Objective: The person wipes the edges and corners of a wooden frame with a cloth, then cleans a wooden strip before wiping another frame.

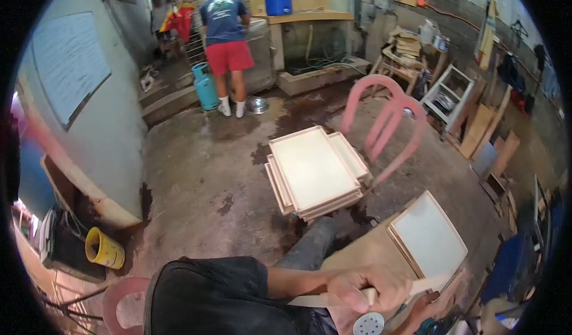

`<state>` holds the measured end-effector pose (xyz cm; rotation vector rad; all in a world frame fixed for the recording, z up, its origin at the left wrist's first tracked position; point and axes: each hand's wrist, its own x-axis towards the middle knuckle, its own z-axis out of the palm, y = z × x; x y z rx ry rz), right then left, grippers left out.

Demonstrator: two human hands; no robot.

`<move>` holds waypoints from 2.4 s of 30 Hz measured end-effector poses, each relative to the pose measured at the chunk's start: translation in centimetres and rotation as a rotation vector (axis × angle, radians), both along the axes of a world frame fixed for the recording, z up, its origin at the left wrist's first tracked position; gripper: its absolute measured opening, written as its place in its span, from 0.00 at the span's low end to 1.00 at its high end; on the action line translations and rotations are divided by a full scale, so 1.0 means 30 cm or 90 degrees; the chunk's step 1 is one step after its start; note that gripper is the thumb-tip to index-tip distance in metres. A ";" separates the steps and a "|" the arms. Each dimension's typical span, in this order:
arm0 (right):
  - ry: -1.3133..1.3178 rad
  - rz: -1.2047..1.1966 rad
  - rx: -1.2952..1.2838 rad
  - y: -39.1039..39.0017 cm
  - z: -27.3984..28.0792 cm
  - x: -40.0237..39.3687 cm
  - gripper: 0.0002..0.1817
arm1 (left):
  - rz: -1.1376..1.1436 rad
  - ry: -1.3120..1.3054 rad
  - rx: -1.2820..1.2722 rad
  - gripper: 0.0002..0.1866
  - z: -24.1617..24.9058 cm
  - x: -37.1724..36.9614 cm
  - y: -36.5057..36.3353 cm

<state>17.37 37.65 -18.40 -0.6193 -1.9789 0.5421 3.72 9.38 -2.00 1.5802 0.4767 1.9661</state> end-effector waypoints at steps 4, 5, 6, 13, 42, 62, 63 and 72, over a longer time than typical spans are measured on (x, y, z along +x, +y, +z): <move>-0.117 -0.102 -0.039 0.059 -0.182 0.060 0.29 | -0.012 -0.017 0.017 0.24 0.016 0.013 0.002; -0.160 -0.119 -0.049 0.051 -0.198 0.069 0.29 | -0.015 -0.029 0.019 0.25 0.017 0.014 -0.004; -0.215 -0.133 -0.058 0.051 -0.212 0.079 0.28 | -0.013 -0.035 0.034 0.24 0.009 0.017 0.001; -0.003 -0.089 -0.026 0.074 -0.243 0.031 0.29 | -0.014 -0.035 0.010 0.23 -0.013 -0.002 0.011; 0.050 0.073 0.067 -0.215 0.190 -0.080 0.28 | -0.014 -0.079 0.011 0.21 -0.020 -0.031 0.026; -0.038 0.112 -0.002 -0.303 0.257 -0.130 0.39 | -0.052 -0.158 0.021 0.19 -0.033 -0.065 0.011; -0.032 0.126 0.059 -0.352 0.280 -0.130 0.39 | -0.055 -0.160 0.017 0.19 -0.040 -0.070 0.011; -0.028 0.067 -0.117 -0.291 0.257 -0.142 0.35 | -0.025 0.050 0.026 0.18 -0.041 -0.112 -0.033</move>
